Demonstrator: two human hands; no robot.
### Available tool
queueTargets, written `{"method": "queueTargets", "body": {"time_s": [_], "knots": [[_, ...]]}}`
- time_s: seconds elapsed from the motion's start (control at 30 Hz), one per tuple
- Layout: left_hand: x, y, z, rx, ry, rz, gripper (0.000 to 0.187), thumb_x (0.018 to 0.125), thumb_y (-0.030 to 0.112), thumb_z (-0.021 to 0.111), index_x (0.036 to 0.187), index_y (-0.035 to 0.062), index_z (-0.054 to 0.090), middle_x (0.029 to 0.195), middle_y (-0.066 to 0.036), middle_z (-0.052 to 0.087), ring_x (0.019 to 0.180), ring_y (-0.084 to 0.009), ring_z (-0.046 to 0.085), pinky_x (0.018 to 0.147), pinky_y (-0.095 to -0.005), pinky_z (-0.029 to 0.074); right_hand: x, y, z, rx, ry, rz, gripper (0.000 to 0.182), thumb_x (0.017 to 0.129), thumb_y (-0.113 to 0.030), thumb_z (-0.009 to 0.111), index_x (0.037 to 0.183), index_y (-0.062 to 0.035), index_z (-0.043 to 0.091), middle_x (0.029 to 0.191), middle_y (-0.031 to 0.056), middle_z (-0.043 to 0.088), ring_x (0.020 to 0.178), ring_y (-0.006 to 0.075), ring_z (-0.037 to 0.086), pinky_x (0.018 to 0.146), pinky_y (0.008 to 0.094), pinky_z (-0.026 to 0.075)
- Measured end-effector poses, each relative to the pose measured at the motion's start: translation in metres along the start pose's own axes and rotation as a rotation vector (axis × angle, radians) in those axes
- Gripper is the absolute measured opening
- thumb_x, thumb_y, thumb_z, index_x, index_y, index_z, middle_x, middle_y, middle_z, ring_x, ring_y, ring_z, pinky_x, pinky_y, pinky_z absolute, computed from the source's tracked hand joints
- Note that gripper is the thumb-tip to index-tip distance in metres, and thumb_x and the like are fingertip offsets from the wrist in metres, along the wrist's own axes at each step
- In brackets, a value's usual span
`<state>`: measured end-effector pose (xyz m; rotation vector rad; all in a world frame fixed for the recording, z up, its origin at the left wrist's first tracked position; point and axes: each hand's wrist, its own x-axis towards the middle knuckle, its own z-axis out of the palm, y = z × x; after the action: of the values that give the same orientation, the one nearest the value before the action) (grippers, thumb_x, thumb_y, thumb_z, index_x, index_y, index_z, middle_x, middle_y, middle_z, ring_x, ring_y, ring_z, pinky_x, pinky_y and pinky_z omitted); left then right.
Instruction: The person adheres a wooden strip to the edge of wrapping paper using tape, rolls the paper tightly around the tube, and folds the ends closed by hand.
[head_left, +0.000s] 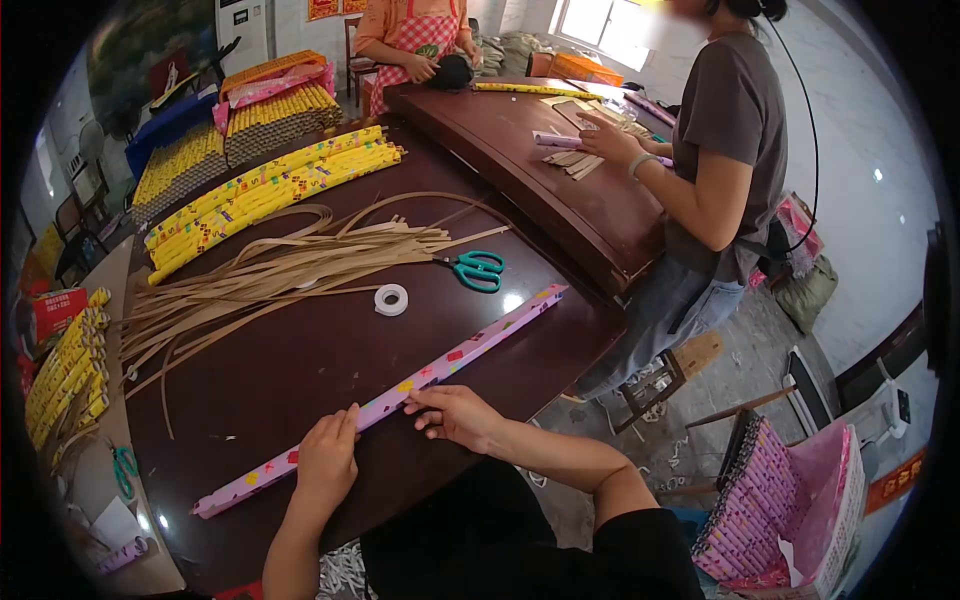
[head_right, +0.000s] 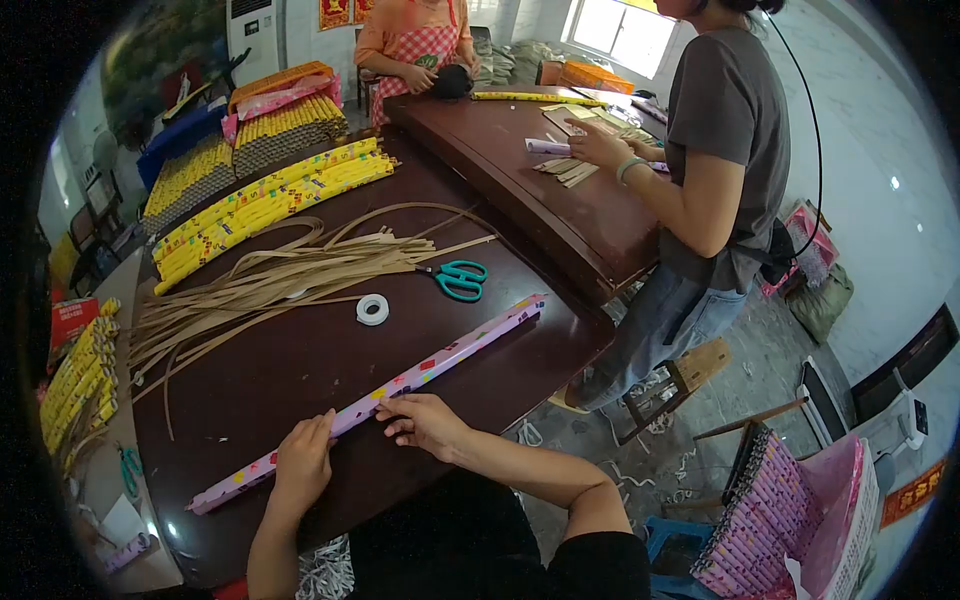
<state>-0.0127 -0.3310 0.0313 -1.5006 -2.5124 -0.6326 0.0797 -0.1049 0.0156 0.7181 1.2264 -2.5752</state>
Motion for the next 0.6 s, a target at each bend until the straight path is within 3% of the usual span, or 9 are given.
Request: {"method": "queueTargets", "body": {"time_s": [0.33, 0.37, 0.6], "knots": [[0.0006, 0.0004, 0.0008, -0.007, 0.015, 0.027, 0.041, 0.08, -0.005, 0.06, 0.121, -0.0084, 0.059, 0.106, -0.021, 0.066, 0.096, -0.0335, 0.063, 0.083, -0.0414, 0.052, 0.0018, 0.0002, -0.0022, -0.005, -0.03, 0.018, 0.025, 0.097, -0.027, 0.062, 0.111, -0.0065, 0.062, 0.097, 0.0001, 0.061, 0.08, 0.01, 0.058, 0.071, 0.0264, 0.047], [0.0003, 0.0006, 0.0009, -0.014, 0.004, 0.015, 0.041, 0.079, -0.006, 0.06, 0.12, -0.0085, 0.059, 0.105, -0.02, 0.066, 0.095, -0.0334, 0.063, 0.082, -0.0413, 0.052, 0.0019, 0.0006, 0.0, 0.004, -0.001, 0.015, 0.024, 0.098, -0.026, 0.062, 0.11, -0.0053, 0.062, 0.095, 0.0009, 0.063, 0.076, 0.0103, 0.06, 0.065, 0.0255, 0.046], [0.001, 0.0015, -0.0004, -0.003, 0.007, 0.023, 0.041, 0.077, -0.008, 0.06, 0.118, -0.0094, 0.059, 0.103, -0.019, 0.065, 0.093, -0.0331, 0.063, 0.08, -0.0407, 0.051, 0.0042, 0.0015, -0.0013, 0.024, -0.005, 0.024, 0.023, 0.098, -0.026, 0.061, 0.11, -0.006, 0.063, 0.092, 0.0008, 0.064, 0.075, 0.0107, 0.061, 0.065, 0.0256, 0.047]]}}
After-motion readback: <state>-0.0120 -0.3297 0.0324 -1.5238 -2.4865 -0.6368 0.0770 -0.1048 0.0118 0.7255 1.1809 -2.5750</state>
